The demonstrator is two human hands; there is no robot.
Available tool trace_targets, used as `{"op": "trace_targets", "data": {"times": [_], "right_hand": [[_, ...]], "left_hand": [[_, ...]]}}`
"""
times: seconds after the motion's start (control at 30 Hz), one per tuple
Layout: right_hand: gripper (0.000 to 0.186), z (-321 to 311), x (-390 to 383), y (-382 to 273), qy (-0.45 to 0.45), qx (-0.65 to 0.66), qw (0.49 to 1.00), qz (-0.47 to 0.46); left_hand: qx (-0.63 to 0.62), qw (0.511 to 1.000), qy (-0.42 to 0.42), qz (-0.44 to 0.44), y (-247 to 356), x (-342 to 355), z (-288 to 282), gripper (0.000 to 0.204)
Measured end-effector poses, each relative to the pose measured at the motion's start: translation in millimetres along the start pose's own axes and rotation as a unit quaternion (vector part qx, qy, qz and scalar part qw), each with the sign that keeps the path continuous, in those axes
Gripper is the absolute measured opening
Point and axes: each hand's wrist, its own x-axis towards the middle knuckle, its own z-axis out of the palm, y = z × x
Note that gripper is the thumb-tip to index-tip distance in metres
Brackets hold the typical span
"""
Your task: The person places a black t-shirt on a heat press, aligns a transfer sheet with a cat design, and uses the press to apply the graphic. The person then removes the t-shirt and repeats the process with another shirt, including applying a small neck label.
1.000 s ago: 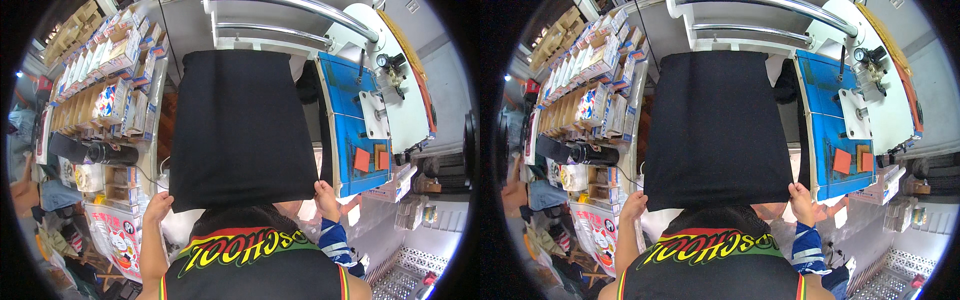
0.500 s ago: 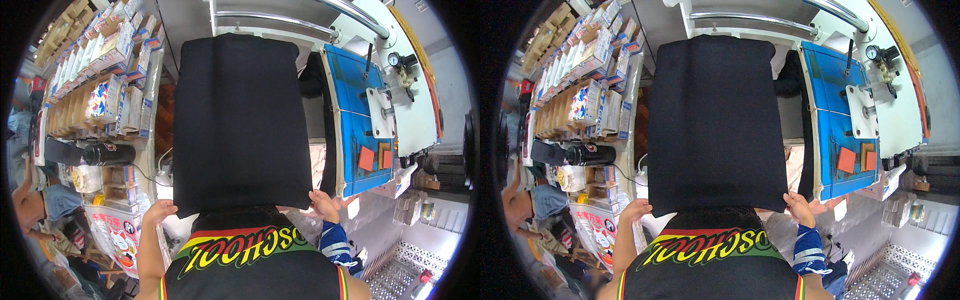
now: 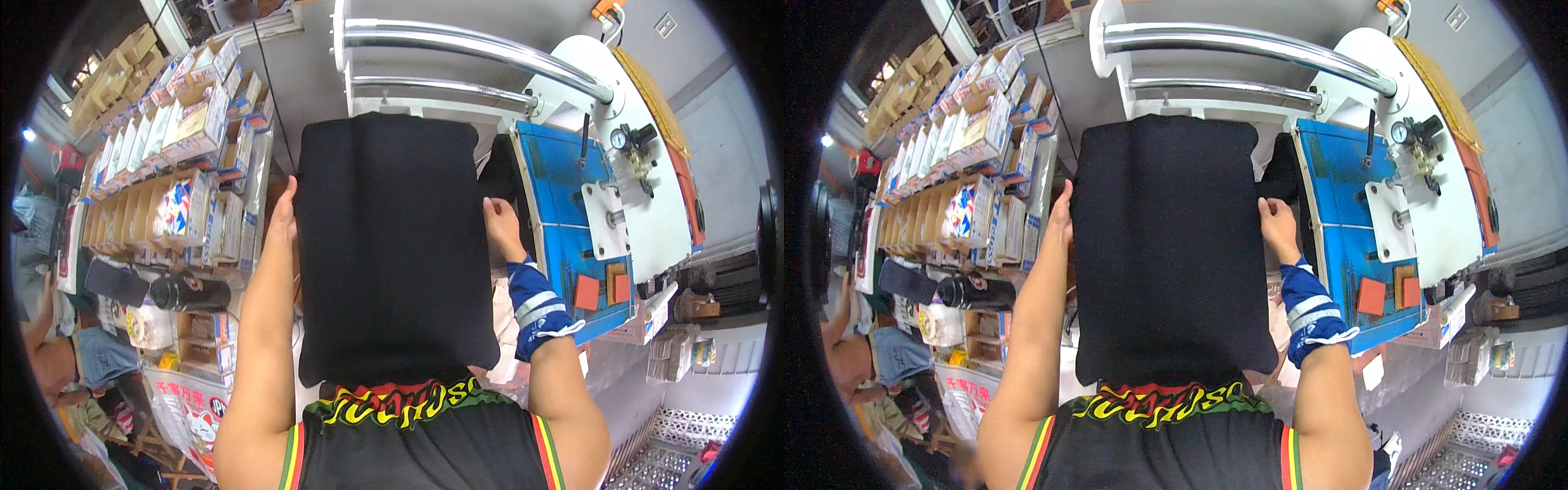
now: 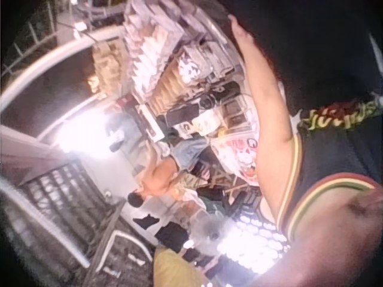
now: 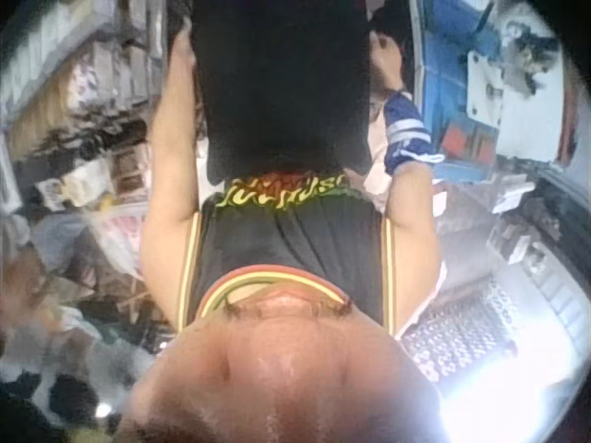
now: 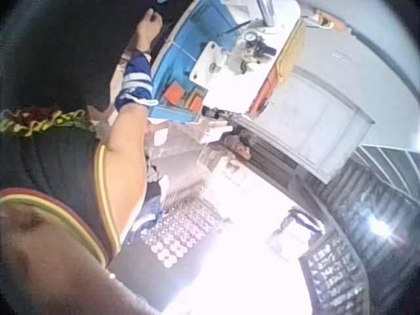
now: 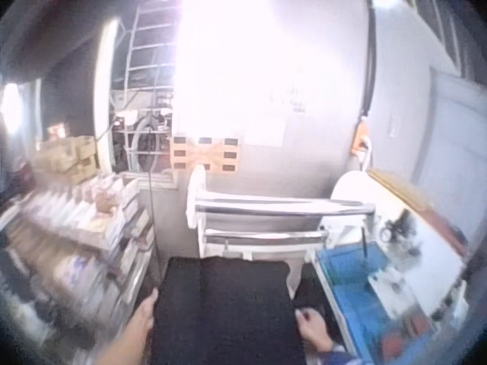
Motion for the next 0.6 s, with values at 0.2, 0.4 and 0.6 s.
{"op": "trace_targets", "data": {"times": [0.2, 0.4, 0.6], "right_hand": [[0.042, 44.3, 90.2, -14.5, 0.004, 0.115, 0.993, 0.04], [0.057, 70.9, 131.0, -10.6, -0.233, 0.452, 0.807, 0.3], [0.037, 67.3, 145.0, -3.2, -0.129, 0.416, 0.867, 0.242]], "left_hand": [[-0.061, 0.971, 0.186, 0.14, 11.3, 46.6, -21.6, 0.043], [0.512, 0.691, 0.445, 0.25, 6.1, 78.5, -31.9, 0.063], [0.368, 0.908, 0.195, 0.057, 43.6, 98.7, 1.7, 0.06]]}}
